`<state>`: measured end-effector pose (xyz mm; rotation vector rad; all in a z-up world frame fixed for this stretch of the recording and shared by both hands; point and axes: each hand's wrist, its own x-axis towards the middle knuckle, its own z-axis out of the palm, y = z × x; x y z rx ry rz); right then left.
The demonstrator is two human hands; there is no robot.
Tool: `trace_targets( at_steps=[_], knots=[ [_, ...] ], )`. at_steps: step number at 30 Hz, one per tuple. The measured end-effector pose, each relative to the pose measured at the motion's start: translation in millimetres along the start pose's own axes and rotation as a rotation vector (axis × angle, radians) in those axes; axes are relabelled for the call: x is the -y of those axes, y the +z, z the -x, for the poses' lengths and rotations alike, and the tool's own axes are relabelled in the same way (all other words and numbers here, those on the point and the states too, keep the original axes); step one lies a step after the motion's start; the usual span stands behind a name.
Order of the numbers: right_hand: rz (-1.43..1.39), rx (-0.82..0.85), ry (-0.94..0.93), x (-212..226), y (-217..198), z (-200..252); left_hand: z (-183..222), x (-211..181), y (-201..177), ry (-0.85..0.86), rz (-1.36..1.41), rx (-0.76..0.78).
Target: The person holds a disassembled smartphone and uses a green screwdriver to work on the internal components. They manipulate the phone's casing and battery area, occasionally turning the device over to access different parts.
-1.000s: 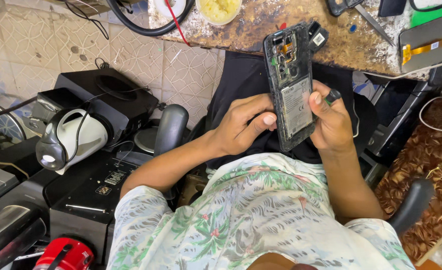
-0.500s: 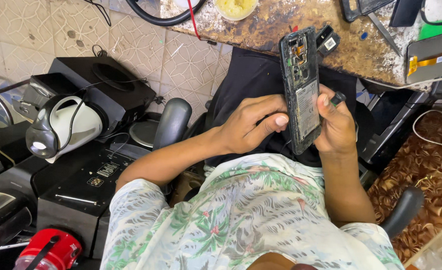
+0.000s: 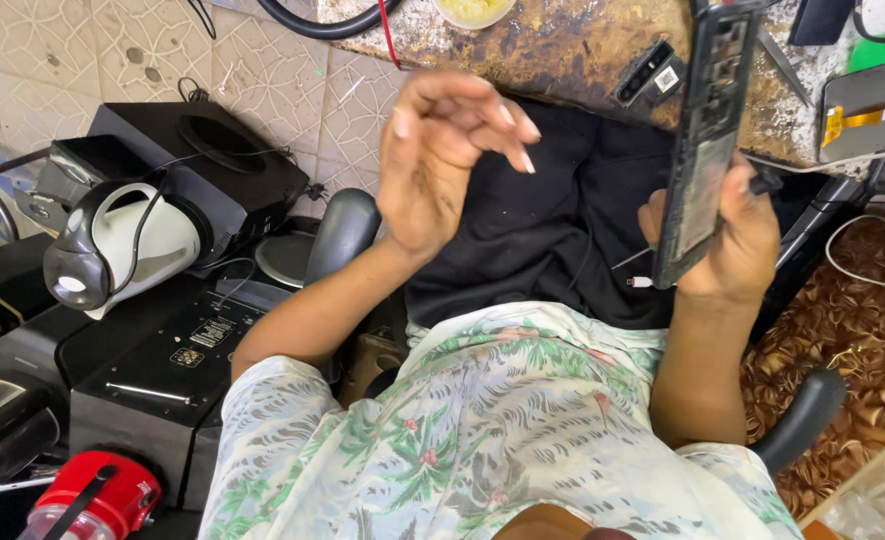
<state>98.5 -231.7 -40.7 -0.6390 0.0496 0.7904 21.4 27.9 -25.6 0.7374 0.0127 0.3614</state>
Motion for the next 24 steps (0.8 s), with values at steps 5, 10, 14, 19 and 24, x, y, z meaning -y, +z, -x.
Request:
trace_targets(
  at_steps=[5,10,14,19,24],
  knots=[
    [0.279,-0.004,-0.068,16,-8,3,-2,2,-18,0.03,0.141,-0.055],
    [0.337,-0.041,-0.078,19,-17,6,-2,2,-17,0.008,0.157,-0.068],
    [0.338,-0.048,-0.08,19,-18,7,-2,3,-18,0.002,0.168,-0.072],
    [0.354,-0.039,-0.076,18,-17,6,-2,2,-16,-0.001,0.155,-0.08],
    [0.343,-0.083,-0.07,19,-17,7,-2,3,-18,0.004,0.148,-0.07]
  ],
)
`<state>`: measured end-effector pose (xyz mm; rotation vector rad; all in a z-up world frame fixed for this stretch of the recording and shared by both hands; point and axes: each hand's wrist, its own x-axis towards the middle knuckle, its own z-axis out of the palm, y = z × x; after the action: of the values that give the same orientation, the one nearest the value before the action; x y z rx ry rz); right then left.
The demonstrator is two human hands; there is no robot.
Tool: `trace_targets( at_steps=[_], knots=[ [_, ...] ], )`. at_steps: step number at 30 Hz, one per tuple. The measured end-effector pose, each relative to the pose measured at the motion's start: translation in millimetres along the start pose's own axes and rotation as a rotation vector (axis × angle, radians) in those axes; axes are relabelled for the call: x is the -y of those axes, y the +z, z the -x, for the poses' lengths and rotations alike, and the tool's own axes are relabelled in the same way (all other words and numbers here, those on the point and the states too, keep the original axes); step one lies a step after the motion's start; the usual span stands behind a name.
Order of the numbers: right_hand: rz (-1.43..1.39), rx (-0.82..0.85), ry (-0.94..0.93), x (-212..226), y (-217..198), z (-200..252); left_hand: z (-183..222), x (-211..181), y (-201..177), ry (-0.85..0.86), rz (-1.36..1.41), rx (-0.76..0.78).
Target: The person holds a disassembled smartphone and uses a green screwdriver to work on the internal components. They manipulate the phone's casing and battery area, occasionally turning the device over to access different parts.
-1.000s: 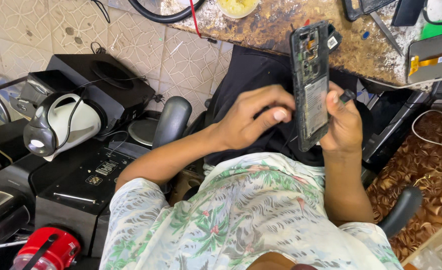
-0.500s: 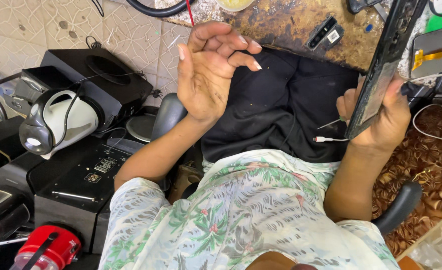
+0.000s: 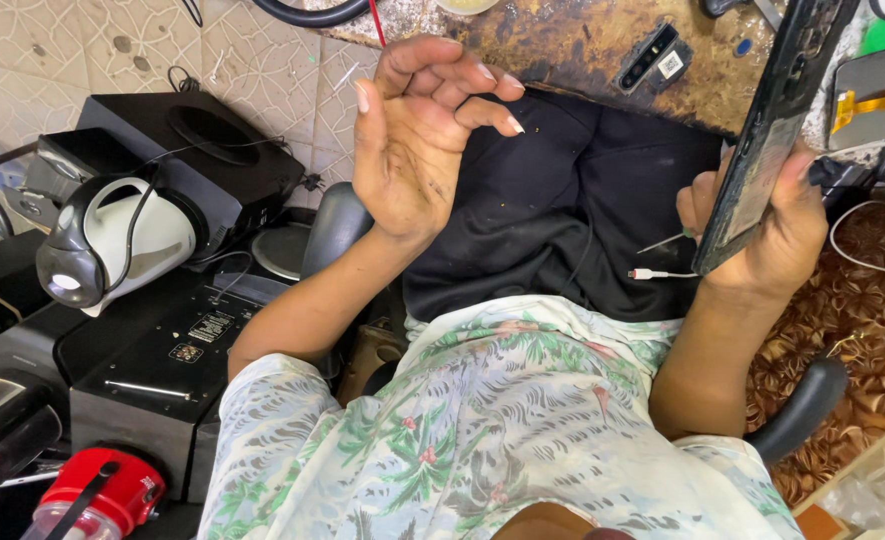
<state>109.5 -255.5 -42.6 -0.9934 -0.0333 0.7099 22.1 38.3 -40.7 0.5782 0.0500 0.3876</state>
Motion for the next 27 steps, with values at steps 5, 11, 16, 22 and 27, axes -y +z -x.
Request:
trace_targets(
  at_steps=[5,11,16,22,27],
  knots=[
    [0.02,0.099,-0.029,0,-2,-2,1,1,0,-0.016,0.002,-0.024],
    [0.017,0.093,-0.033,2,4,-3,1,0,0,-0.024,-0.014,-0.017],
    [0.004,0.078,-0.038,0,1,-1,-1,2,7,-0.047,-0.08,-0.049],
    [0.004,0.047,-0.048,0,3,3,3,17,11,-0.249,-0.92,0.306],
    [-0.091,-0.002,-0.029,-7,-12,10,37,69,-17,-0.294,-1.598,0.763]
  ],
)
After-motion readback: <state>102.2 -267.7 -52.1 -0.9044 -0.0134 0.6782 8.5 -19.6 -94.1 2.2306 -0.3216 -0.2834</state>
